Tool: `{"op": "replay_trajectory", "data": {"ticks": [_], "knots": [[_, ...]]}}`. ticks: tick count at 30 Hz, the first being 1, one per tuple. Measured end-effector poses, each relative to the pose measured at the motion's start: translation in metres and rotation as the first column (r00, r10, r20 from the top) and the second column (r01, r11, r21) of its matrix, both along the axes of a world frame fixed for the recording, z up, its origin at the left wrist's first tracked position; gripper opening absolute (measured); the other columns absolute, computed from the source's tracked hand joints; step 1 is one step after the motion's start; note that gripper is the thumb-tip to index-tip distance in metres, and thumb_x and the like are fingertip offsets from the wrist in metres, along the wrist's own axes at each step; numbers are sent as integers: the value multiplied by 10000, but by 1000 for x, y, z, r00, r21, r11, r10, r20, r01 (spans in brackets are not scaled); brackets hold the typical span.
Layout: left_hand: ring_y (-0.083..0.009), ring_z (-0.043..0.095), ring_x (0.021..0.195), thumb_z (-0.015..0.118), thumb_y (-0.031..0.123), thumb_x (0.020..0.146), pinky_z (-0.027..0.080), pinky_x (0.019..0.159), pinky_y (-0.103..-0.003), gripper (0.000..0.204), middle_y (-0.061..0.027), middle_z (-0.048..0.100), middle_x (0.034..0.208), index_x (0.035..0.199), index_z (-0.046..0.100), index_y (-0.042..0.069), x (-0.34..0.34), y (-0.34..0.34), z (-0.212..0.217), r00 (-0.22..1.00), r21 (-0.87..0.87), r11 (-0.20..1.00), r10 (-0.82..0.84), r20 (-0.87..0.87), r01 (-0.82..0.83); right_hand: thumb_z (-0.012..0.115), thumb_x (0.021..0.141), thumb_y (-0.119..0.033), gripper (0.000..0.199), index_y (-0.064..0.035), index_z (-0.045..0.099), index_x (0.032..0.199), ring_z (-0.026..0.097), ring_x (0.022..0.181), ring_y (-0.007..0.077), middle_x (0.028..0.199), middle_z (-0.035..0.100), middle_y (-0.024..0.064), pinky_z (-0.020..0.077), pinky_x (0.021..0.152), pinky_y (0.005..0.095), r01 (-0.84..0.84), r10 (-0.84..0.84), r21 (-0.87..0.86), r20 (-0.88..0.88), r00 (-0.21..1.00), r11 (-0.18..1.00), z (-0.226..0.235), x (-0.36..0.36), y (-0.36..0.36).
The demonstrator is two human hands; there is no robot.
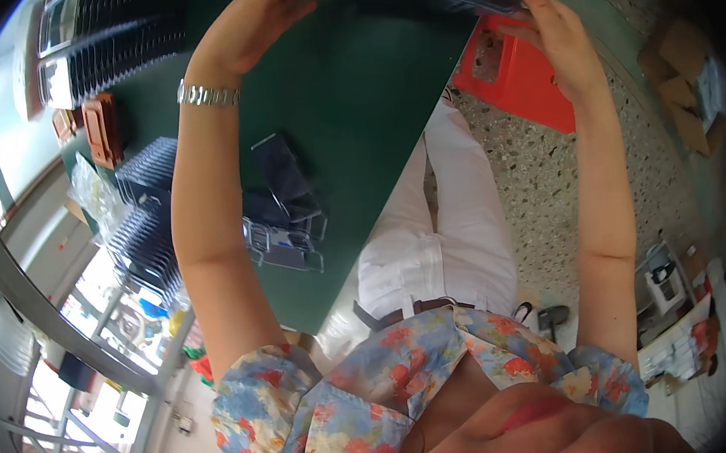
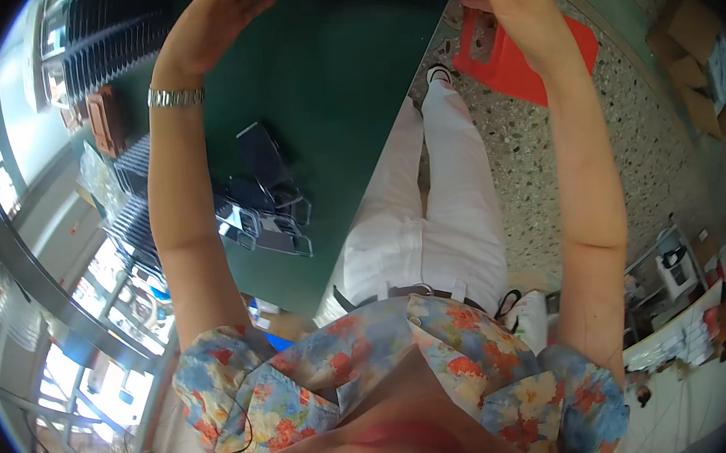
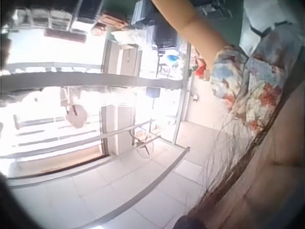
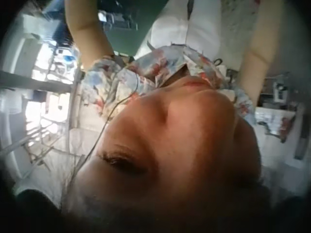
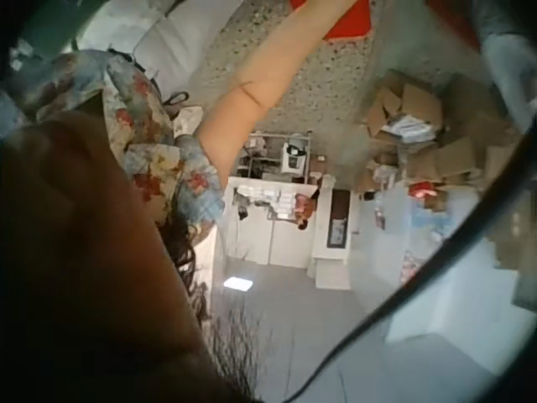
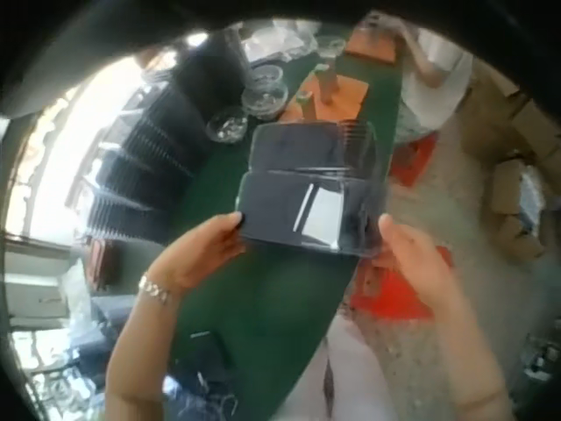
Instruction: Stacking and organizing black plastic food containers on a workbench in a workshop.
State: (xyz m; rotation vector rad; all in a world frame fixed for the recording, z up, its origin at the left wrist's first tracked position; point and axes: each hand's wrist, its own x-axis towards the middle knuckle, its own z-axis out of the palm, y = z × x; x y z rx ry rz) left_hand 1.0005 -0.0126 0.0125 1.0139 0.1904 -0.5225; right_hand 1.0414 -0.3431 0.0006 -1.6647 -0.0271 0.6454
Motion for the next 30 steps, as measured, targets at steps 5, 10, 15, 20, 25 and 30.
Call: {"op": "replay_trajectory", "data": {"ticks": [5,10,15,20,25,30], "knots": [[-138,537,1019,602,327,886,419,923,-299,308,-16,600,1061,1084,594,92,8,-16,10,969,183,976,151,-198,-114,461,923,-541,603,3,564,1162,586,1057,193,1158,608,98,445,955,342,37,-29,113,-69,997,993,3,0,2],[-136,530,1033,587,344,892,417,907,-296,321,-20,580,1106,1102,583,101,0,-11,14,957,222,969,159,-244,-105,531,899,-524,559,7,612,1055,608,963,183,1023,638,97,473,915,335,62,-58,95,-38,998,994,7,0,7],[-132,515,1058,574,365,898,406,891,-279,359,-17,558,1157,1137,575,97,-1,-16,16,975,176,983,96,-202,-61,486,933,-486,543,20,575,1109,611,990,203,1058,638,120,471,921,344,40,-33,147,-50,998,988,16,5,5],[-174,436,1190,504,472,911,347,964,-327,533,-49,501,1267,1277,506,86,-3,-24,28,992,268,963,51,-115,-18,453,950,-471,543,25,538,1155,609,1012,222,1094,627,134,470,935,365,60,-37,213,-113,993,975,12,14,0],[-211,385,1256,447,560,911,322,991,-343,629,-86,461,1323,1296,485,65,-9,-22,26,994,294,955,70,-85,-42,400,953,-518,602,21,499,1201,589,1055,253,1167,587,155,457,954,391,-1,16,235,-61,998,972,4,16,-5],[-267,571,1016,464,540,914,437,841,-404,580,-126,628,1051,1104,604,11,-38,-35,35,961,460,871,250,-116,-171,350,960,-536,642,32,468,1234,575,1081,274,1191,565,176,443,960,396,118,-102,193,-91,991,974,4,-6,-19]]}}
